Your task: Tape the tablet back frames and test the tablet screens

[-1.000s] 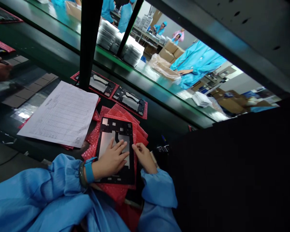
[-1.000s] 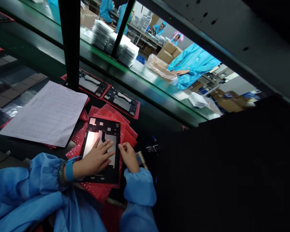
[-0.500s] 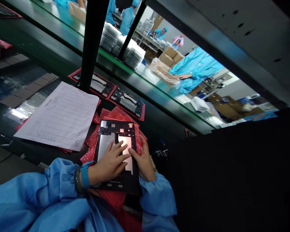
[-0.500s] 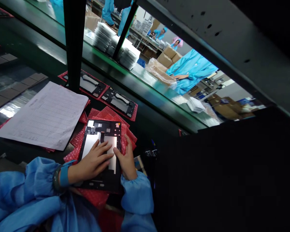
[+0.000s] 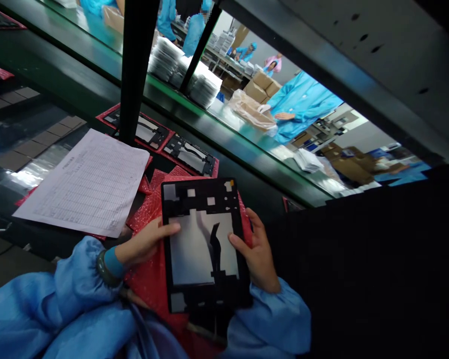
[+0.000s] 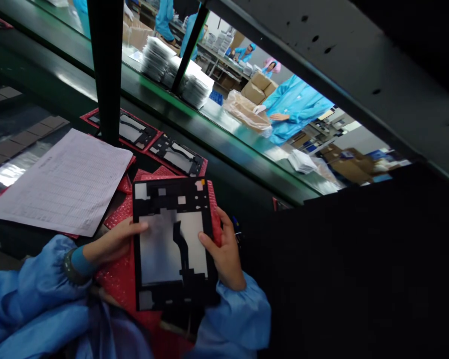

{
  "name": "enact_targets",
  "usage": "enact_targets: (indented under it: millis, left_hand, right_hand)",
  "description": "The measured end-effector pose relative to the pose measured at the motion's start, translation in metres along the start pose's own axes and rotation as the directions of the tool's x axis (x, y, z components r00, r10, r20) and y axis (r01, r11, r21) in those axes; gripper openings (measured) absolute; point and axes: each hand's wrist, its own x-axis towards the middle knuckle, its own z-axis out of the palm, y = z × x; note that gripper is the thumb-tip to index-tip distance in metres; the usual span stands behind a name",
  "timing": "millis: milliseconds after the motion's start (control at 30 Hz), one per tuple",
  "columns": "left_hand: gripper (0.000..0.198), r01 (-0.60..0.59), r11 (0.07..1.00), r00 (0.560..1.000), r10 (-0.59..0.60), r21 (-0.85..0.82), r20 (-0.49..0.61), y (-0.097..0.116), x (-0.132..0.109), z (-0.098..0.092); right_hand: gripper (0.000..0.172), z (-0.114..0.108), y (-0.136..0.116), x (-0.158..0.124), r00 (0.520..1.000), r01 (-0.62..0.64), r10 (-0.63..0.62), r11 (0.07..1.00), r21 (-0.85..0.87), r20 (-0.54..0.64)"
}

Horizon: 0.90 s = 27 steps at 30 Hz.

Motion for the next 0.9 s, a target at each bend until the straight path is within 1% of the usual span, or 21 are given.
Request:
enact_targets:
  millis: [33, 100, 133, 200, 267, 300, 333, 400, 467, 500, 567, 633, 700, 733, 833, 900]
  left_hand:
    - [0.048, 0.031, 0.999, 0.999, -0.031, -0.006, 0.007, 0.003, -0.004, 0.002]
    - [0.046, 0.058, 0.996, 0.998, -0.056, 0.068, -0.028, 0.012, -0.012, 0.007]
    - [0.043, 0.079, 0.991, 0.997, -0.075, 0.106, -0.036, 0.018, -0.015, 0.010]
    - [0.033, 0.125, 0.977, 0.992, -0.119, 0.171, -0.042, 0.033, -0.019, 0.019]
    - [0.023, 0.150, 0.971, 0.987, -0.136, 0.184, -0.088, 0.053, -0.017, 0.030]
    - [0.020, 0.160, 0.974, 0.983, -0.144, 0.160, -0.111, 0.063, -0.014, 0.037]
    - [0.017, 0.168, 0.979, 0.980, -0.152, 0.116, -0.131, 0.073, -0.009, 0.044]
    - [0.013, 0.212, 0.977, 0.970, -0.209, 0.011, -0.121, 0.091, 0.007, 0.058]
    - [0.012, 0.214, 0.975, 0.969, -0.219, -0.054, -0.117, 0.104, 0.030, 0.073]
    - [0.012, 0.193, 0.978, 0.971, -0.201, -0.074, -0.130, 0.108, 0.045, 0.081]
    - [0.014, 0.172, 0.982, 0.973, -0.182, -0.079, -0.143, 0.110, 0.078, 0.098]
    - [0.016, 0.158, 0.984, 0.973, -0.168, -0.077, -0.157, 0.107, 0.115, 0.115]
    - [0.009, 0.139, 0.987, 0.970, -0.151, -0.075, -0.189, 0.100, 0.153, 0.134]
    - [0.009, 0.133, 0.988, 0.967, -0.146, -0.074, -0.208, 0.094, 0.171, 0.143]
    - [0.028, 0.100, 0.992, 0.958, -0.118, -0.081, -0.260, 0.074, 0.217, 0.167]
    - [0.034, 0.058, 0.993, 0.950, -0.086, -0.101, -0.302, 0.058, 0.240, 0.178]
  right_hand:
    - [0.085, 0.000, 0.002, -0.001, 0.999, -0.034, 0.033, 0.999, 0.030, 0.035]
    - [0.095, -0.001, 0.007, -0.003, 0.988, -0.103, 0.091, 0.990, 0.095, 0.121]
    - [0.097, -0.003, 0.010, -0.005, 0.983, -0.120, 0.101, 0.985, 0.121, 0.153]
    - [0.095, -0.008, 0.014, -0.008, 0.987, -0.075, 0.053, 0.987, 0.142, 0.151]
    - [0.088, -0.017, 0.016, -0.013, 0.997, 0.028, -0.036, 0.994, 0.108, 0.073]
    - [0.084, -0.023, 0.015, -0.017, 0.997, 0.078, -0.079, 0.994, 0.076, 0.019]
    - [0.078, -0.030, 0.013, -0.022, 0.992, 0.119, -0.118, 0.992, 0.042, -0.036]
    - [0.065, -0.043, 0.008, -0.035, 0.971, 0.180, -0.182, 0.983, -0.028, -0.156]
    - [0.055, -0.057, 0.002, -0.054, 0.932, 0.221, -0.245, 0.968, -0.118, -0.266]
    - [0.053, -0.063, -0.001, -0.064, 0.912, 0.224, -0.268, 0.960, -0.168, -0.310]
    - [0.052, -0.075, -0.005, -0.085, 0.888, 0.197, -0.282, 0.947, -0.254, -0.362]
    - [0.052, -0.085, -0.008, -0.106, 0.878, 0.160, -0.279, 0.937, -0.311, -0.390]
    - [0.049, -0.094, -0.007, -0.125, 0.873, 0.127, -0.282, 0.919, -0.372, -0.398]
    - [0.045, -0.097, -0.006, -0.134, 0.878, 0.104, -0.274, 0.910, -0.401, -0.392]
    - [0.036, -0.103, 0.002, -0.154, 0.897, 0.040, -0.231, 0.893, -0.449, -0.378]
    - [0.034, -0.104, 0.008, -0.162, 0.895, 0.020, -0.213, 0.898, -0.440, -0.393]
